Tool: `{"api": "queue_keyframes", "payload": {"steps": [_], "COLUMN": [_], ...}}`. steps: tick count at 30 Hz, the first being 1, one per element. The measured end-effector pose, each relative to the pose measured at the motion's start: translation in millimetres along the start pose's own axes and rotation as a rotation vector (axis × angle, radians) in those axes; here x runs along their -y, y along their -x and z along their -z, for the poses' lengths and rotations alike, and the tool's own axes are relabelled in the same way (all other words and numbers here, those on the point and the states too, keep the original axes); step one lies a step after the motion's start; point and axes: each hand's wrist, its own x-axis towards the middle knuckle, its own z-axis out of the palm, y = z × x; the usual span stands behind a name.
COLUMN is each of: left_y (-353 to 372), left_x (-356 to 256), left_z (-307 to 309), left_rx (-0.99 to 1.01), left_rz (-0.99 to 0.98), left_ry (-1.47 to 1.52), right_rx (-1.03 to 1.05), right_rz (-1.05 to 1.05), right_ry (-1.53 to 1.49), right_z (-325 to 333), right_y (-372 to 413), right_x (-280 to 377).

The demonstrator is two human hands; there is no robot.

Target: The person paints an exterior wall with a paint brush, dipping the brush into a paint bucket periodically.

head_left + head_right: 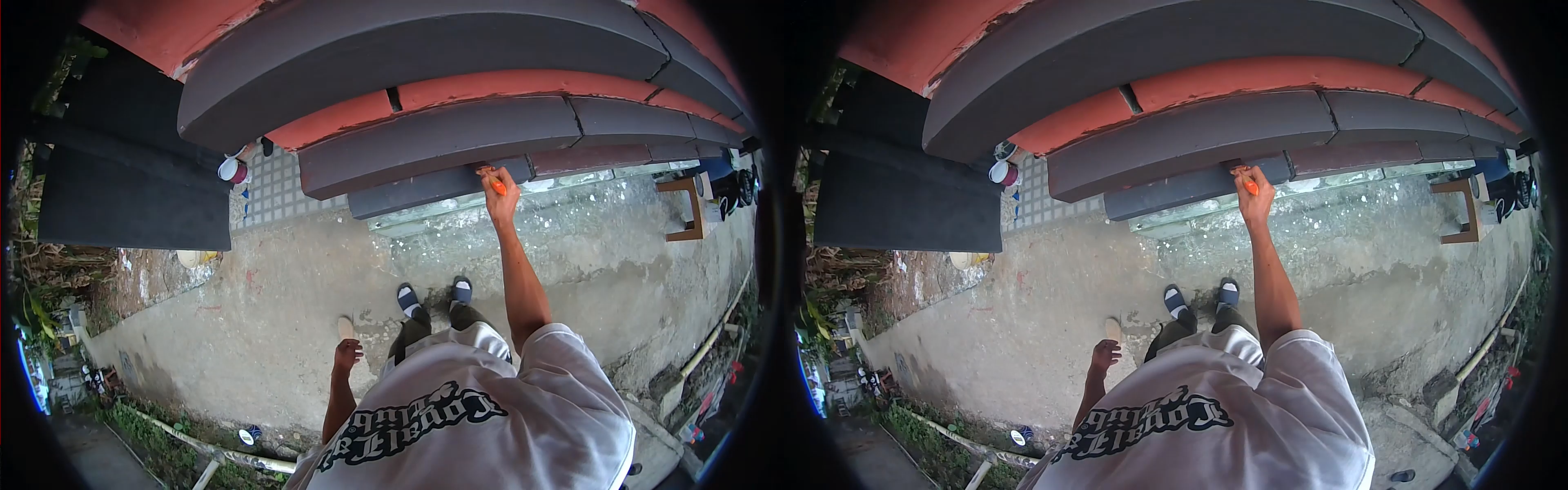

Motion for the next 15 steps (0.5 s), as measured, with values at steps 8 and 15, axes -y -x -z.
{"api": "queue_keyframes", "payload": {"steps": [8,15], "left_y": [5.1,24.0], "left_x": [8.0,4.2], "left_z": [-28.3,-59.7], "left_rx": [0.028,-0.075], "left_rz": [0.021,0.050], "left_ry": [0.099,0.118], "right_rx": [-0.076,-0.094], "right_rz": [-0.016,-0.077], "right_ry": [-0.015,-0.029], "right_z": [53.0,85.3], "right_y": [-38.6,-65.9], "right_x": [-34.5,-48.3]}}
